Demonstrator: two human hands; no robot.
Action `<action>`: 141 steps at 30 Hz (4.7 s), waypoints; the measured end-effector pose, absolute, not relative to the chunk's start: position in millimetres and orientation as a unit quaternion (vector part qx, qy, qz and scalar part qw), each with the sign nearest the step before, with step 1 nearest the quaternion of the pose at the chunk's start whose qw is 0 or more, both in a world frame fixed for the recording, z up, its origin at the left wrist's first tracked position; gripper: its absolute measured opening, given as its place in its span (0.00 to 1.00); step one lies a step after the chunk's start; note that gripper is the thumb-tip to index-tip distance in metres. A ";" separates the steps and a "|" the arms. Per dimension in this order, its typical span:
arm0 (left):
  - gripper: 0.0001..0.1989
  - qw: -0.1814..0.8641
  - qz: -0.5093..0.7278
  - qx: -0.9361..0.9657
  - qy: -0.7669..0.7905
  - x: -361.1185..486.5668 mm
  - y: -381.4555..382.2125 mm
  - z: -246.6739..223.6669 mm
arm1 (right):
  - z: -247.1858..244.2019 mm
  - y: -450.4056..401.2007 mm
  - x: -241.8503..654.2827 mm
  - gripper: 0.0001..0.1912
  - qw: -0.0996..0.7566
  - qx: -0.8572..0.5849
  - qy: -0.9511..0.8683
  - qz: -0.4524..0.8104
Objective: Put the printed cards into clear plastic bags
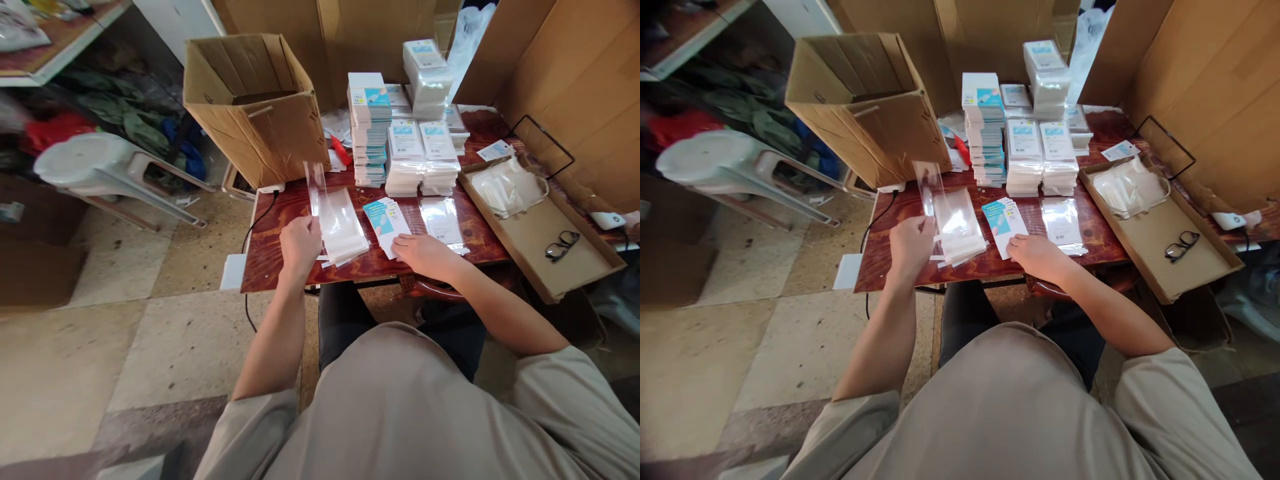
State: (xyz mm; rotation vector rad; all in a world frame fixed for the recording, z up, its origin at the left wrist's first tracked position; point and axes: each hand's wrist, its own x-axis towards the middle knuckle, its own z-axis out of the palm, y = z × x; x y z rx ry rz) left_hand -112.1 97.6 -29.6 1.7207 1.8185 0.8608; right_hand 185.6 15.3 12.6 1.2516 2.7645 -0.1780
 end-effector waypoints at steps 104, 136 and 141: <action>0.34 0.170 0.161 0.639 0.732 -90.2 97.5 -30.4 | -44.2 1.2 269.7 0.23 -0.442 0.802 0.376 -0.141; 0.17 0.135 0.306 0.631 0.700 -124.1 105.6 -58.5 | 10.7 -2.4 214.2 0.16 -0.215 0.505 0.831 -0.090; 0.14 0.316 0.418 0.537 0.661 -114.6 106.4 -62.2 | 21.5 -12.1 201.0 0.19 -0.430 0.631 0.642 -0.071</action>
